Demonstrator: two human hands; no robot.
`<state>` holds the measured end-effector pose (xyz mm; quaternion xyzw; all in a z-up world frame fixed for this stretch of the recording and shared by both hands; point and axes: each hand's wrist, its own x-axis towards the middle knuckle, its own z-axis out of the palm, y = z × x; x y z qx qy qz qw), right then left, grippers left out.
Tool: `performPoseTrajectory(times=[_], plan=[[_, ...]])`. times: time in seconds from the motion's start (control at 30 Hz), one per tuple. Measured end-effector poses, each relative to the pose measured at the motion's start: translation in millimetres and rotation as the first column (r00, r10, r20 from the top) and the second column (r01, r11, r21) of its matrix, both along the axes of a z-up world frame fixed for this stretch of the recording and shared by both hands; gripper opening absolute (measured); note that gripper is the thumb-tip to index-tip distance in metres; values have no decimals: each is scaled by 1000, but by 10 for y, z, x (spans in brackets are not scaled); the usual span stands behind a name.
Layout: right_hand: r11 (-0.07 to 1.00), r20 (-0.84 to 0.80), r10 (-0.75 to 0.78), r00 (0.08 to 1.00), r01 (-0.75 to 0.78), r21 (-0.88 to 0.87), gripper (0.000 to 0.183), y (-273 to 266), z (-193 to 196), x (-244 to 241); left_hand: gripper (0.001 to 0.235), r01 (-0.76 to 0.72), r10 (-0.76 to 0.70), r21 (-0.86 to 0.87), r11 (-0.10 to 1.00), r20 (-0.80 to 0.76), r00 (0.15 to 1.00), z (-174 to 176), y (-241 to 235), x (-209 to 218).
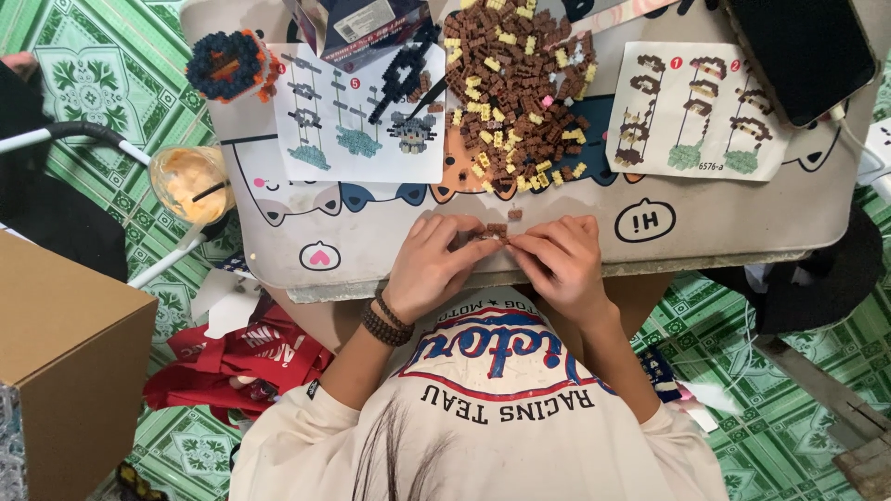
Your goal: The person assembles small interlocking plastic bricks by hand, following a printed instruction sheet. They pick up individual bricks, connect them into small sections, and occasionally refer to the guide while building.
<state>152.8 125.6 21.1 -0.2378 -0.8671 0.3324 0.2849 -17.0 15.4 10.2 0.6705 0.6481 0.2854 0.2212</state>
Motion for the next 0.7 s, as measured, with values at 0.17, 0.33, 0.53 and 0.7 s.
performPoseTrajectory(times=[0.17, 0.33, 0.53, 0.7], plan=[[1000, -7, 2, 1000, -2, -1, 8, 3, 18, -10, 19, -5, 5, 25, 1000, -13, 1000, -7, 1, 1], [1000, -14, 3, 1000, -3, -6, 9, 13, 43, -23, 23, -1, 1, 11, 1000, -5, 1000, 19, 7, -2], [1000, -21, -6, 1000, 6, 5, 7, 18, 41, -29, 26, 8, -8, 4, 1000, -18, 1000, -33, 2, 11], [1000, -2, -10, 1000, 10, 10, 6, 10, 28, -27, 23, 8, -8, 5, 1000, -18, 1000, -9, 3, 12]])
